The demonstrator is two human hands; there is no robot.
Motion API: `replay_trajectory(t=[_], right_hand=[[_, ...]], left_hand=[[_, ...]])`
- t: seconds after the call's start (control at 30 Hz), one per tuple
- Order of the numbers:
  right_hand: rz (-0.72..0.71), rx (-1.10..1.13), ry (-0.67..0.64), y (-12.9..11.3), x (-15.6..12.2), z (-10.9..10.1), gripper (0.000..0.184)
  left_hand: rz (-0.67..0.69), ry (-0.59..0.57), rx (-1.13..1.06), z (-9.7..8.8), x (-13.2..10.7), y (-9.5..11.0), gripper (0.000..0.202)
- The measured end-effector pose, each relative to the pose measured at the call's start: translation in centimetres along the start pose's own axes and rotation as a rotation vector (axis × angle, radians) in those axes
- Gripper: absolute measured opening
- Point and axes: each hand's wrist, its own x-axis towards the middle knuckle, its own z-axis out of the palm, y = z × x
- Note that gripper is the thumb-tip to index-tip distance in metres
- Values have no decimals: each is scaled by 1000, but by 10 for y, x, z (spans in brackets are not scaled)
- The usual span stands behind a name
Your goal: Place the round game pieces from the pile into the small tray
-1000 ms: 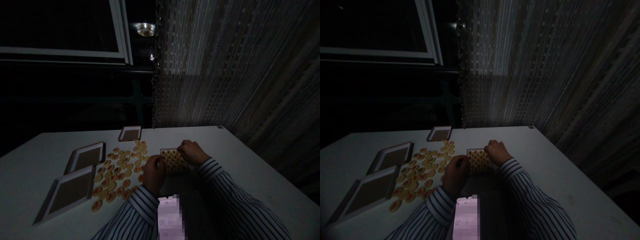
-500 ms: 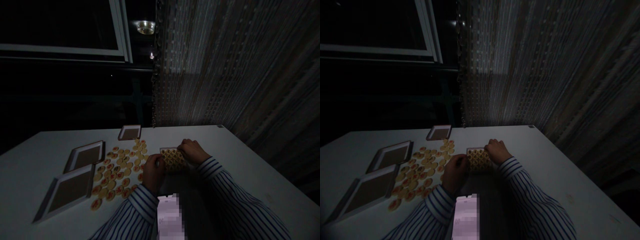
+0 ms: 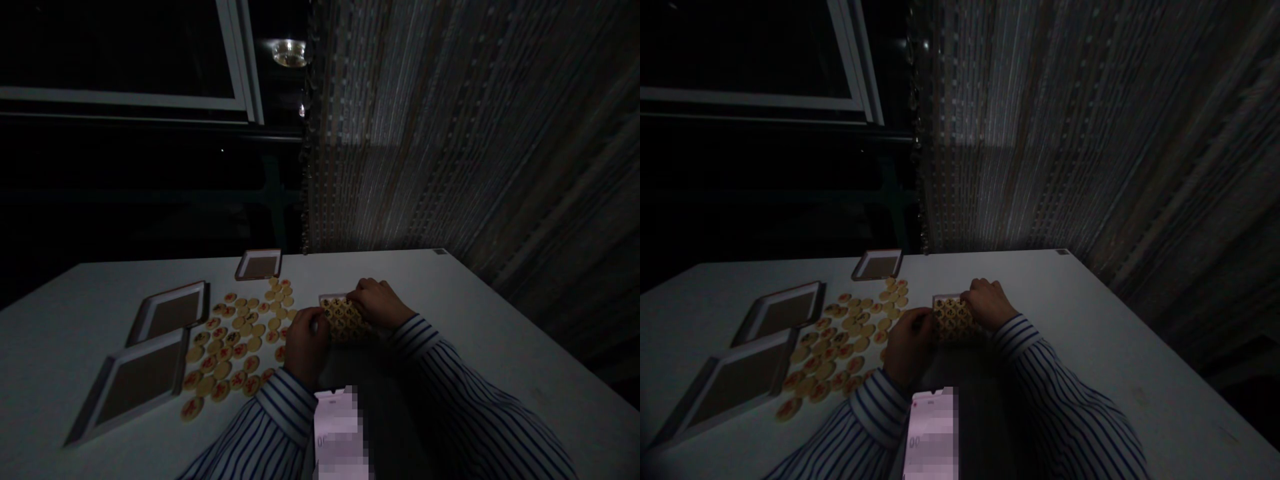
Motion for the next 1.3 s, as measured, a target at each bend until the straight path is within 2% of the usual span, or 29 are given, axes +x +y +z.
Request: replay_trajectory(t=[0.47, 1.17, 1.3], right_hand=[[-10, -10, -6, -9, 2, 1, 32], [-7, -12, -56, -11, 2, -4, 29], [16, -2, 4, -8, 0, -13, 30]], left_hand=[[-1, -3, 3, -1, -1, -1, 19], [22, 11, -2, -2, -1, 1, 18], [11, 6, -9, -2, -1, 2, 19]])
